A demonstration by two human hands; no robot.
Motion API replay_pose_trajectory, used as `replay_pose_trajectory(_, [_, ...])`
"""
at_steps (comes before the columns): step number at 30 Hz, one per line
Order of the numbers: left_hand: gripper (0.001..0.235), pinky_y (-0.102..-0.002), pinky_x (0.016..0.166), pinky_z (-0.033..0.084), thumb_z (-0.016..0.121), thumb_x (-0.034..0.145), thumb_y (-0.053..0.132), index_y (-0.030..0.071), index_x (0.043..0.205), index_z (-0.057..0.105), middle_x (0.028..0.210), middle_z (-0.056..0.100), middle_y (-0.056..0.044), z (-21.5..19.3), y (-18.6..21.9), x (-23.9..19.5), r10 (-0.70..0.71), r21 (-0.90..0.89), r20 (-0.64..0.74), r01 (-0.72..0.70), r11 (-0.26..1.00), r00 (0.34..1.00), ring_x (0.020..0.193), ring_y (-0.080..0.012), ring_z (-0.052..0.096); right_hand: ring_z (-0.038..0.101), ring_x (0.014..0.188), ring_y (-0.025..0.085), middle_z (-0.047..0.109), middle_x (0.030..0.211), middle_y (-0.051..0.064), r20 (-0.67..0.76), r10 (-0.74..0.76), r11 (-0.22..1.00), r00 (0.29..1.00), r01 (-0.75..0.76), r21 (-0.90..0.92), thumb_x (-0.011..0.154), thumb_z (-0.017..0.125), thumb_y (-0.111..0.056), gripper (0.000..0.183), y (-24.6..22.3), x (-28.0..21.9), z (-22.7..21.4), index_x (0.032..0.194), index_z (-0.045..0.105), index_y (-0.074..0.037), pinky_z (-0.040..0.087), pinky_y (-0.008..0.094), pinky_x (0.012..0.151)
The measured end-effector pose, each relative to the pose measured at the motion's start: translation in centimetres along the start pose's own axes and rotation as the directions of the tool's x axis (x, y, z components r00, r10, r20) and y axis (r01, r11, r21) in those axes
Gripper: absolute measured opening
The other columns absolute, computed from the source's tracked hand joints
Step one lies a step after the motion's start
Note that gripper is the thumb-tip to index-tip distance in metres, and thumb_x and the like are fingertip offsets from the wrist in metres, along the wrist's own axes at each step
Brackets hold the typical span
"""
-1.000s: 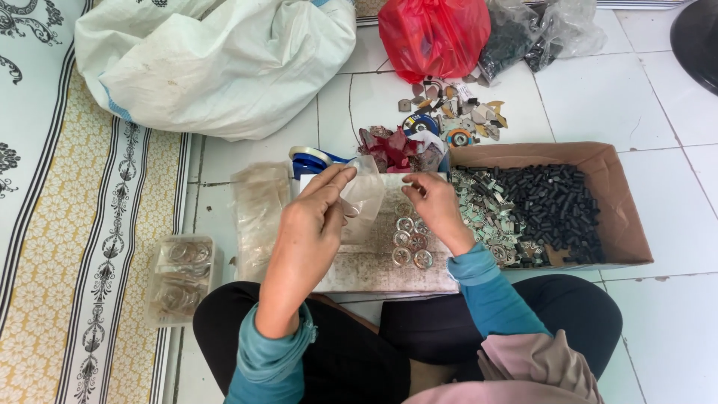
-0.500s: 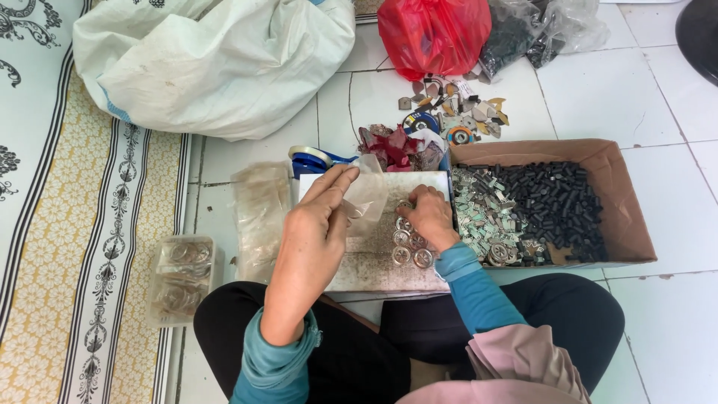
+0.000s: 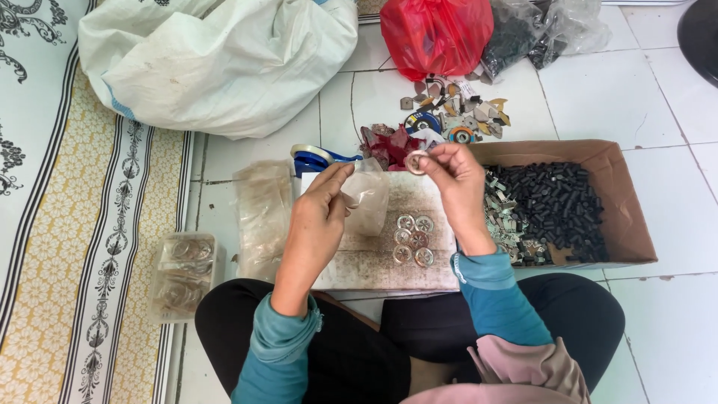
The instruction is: The person sorts through various metal scraps and components, picking out specific circular metal pieces and placing them into a small plastic bag.
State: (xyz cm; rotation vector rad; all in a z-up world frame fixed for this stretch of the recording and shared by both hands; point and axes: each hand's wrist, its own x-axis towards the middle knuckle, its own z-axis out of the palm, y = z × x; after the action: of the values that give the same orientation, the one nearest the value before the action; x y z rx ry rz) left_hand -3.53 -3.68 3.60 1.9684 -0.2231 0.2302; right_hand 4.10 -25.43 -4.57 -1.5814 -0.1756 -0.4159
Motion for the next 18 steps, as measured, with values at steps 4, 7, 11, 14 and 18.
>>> replay_pose_trajectory(4, [0.044,-0.034,0.073,0.061,0.042,0.094,-0.014,-0.01,0.134,0.059,0.134,0.062,-0.029,0.3,0.2,0.1,0.0,0.013,0.007,-0.001,1.0,1.0,0.08,-0.0222,0.071,0.064,0.081,0.011,0.069,0.083,0.008,-0.004,-0.145,0.984,0.989,0.145,0.101,0.093,0.077,0.0,0.019,-5.9,0.0,1.6,0.107,0.065,-0.003,0.053,0.027,0.08])
replay_pose_trajectory(7, [0.043,-0.036,0.075,0.061,0.041,0.095,-0.012,-0.011,0.134,0.059,0.134,0.062,-0.03,0.5,-0.1,0.2,-0.029,0.005,0.006,0.029,1.0,1.0,0.081,-0.0233,0.072,0.064,0.075,0.013,0.073,0.082,0.009,0.148,-0.23,0.973,0.962,0.228,0.035,0.091,0.079,-0.004,0.015,-6.8,-0.2,2.7,0.102,0.07,-0.005,0.052,0.027,0.072])
replay_pose_trajectory(11, [0.044,-0.034,0.074,0.06,0.041,0.095,-0.011,-0.009,0.135,0.059,0.134,0.062,-0.027,-0.1,-0.4,0.0,-0.028,-0.005,-0.017,0.028,1.0,0.999,0.078,-0.0194,0.069,0.06,0.075,0.007,0.07,0.082,0.003,0.15,-0.177,0.984,0.973,0.179,-0.001,0.091,0.081,-0.008,0.016,-4.0,0.0,2.4,0.104,0.073,-0.007,0.051,0.023,0.071])
replay_pose_trajectory(14, [0.044,-0.034,0.075,0.061,0.041,0.095,-0.011,-0.008,0.135,0.06,0.135,0.062,-0.027,-1.0,0.7,-0.4,-0.026,-0.039,-0.029,0.025,0.999,0.999,0.08,-0.0198,0.07,0.057,0.073,0.004,0.07,0.081,0.001,0.091,-0.077,0.996,0.993,0.081,-0.033,0.093,0.079,-0.009,0.014,-0.2,0.1,1.3,0.106,0.073,-0.008,0.047,0.019,0.067])
replay_pose_trajectory(18, [0.042,-0.031,0.076,0.061,0.041,0.097,-0.01,-0.007,0.134,0.061,0.136,0.061,-0.026,-1.9,3.6,-1.0,0.044,-0.105,-0.065,-0.05,0.993,0.997,0.082,-0.0185,0.068,0.065,0.072,0.017,0.074,0.081,0.004,0.139,0.062,0.909,0.988,0.002,-0.416,0.085,0.083,-0.012,0.013,6.7,-0.8,0.0,0.097,0.078,-0.015,0.051,0.031,0.069])
